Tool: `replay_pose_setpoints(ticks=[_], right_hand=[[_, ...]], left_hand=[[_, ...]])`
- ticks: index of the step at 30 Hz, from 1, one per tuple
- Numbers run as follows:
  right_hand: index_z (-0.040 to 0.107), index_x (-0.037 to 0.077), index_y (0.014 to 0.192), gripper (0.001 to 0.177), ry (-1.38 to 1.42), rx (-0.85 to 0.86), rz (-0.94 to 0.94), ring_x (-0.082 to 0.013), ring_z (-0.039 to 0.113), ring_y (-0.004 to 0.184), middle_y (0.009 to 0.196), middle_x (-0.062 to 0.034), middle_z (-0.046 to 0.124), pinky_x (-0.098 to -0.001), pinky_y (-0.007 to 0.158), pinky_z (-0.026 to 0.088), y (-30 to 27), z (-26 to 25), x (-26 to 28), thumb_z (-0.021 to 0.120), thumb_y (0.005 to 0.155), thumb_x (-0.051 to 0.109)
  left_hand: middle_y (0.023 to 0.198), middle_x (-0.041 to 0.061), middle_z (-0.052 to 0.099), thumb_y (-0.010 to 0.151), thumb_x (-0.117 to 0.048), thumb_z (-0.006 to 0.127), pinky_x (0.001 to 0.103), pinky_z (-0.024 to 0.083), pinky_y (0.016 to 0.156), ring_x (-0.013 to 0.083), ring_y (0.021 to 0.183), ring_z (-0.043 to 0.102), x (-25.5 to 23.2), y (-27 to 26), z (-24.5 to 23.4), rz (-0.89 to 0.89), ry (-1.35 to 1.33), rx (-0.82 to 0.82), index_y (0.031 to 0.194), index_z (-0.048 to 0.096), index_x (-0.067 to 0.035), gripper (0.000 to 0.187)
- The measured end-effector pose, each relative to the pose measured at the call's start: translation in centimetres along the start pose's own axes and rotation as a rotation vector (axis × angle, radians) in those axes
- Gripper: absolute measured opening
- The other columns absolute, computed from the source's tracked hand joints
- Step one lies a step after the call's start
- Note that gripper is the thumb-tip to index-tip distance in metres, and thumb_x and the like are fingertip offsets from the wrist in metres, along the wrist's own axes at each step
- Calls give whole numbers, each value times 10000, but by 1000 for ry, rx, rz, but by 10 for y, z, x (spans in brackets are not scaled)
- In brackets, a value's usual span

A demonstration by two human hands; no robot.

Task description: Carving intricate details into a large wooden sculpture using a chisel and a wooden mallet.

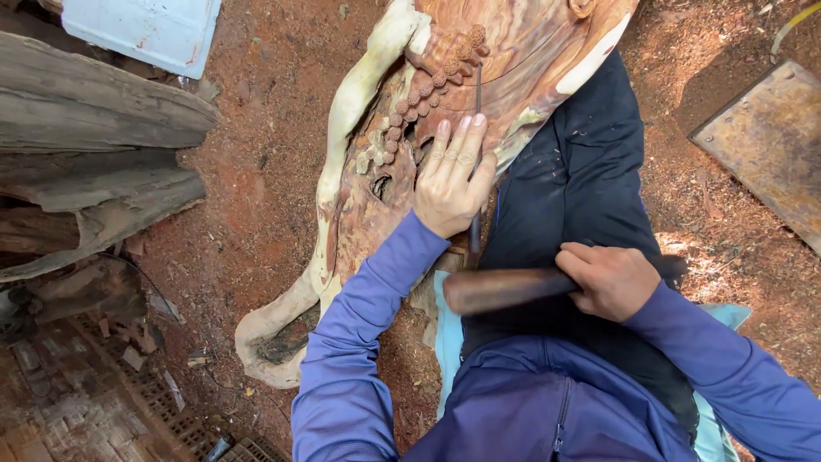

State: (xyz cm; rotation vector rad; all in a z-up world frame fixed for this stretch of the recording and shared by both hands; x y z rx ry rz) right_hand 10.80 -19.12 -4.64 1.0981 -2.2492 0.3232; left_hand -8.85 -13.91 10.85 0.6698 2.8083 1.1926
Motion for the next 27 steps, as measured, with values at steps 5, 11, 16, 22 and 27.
replay_pose_setpoints(ticks=[5, 11, 16, 22, 27], right_hand=[[607, 232, 978, 336, -6, 6, -7, -234, 734, 783, 829, 69, 675, -373, 626, 599, -4, 2, -7, 743, 702, 368], [631, 291, 1026, 394, -42, 43, 57, -201, 744, 829, 838, 108, 681, -377, 671, 611, -9, 6, -13, 772, 667, 374], [639, 323, 1027, 410, -45, 68, 108, -175, 747, 847, 826, 131, 689, -366, 685, 613, -18, 14, -23, 779, 655, 423], [635, 323, 1038, 387, -22, 70, 91, -191, 744, 854, 815, 114, 685, -371, 705, 616, -16, 12, -24, 763, 680, 395], [615, 339, 1031, 461, 28, 212, 38, -208, 748, 882, 819, 90, 713, -424, 708, 624, -52, 35, -28, 784, 609, 417]], left_hand=[[1318, 276, 660, 1050, -110, 429, 544, 456, 1133, 380, 1203, 679, -1, 2, -1, 4, 12, -7, 968, 682, -42, 275], [1329, 272, 656, 1037, -122, 426, 544, 445, 1143, 374, 1214, 676, 0, 0, 2, -6, 13, 1, 973, 690, -51, 281], [1345, 274, 645, 1044, -129, 426, 541, 440, 1147, 374, 1237, 660, -1, -2, 2, -20, -7, 6, 974, 695, -49, 289], [1325, 271, 657, 988, -81, 502, 567, 429, 1153, 382, 1229, 663, 0, -2, 5, -31, -18, 4, 966, 709, -53, 210], [1175, 265, 691, 907, -141, 580, 606, 448, 1115, 409, 1171, 680, -7, -61, 28, -220, -97, 3, 938, 694, -45, 152]])
Point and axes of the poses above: each hand's wrist, its own y-axis towards the middle knuckle, its own z-axis out of the palm, x = y × z, the point moved 8 cm from there along y, towards the middle knuckle
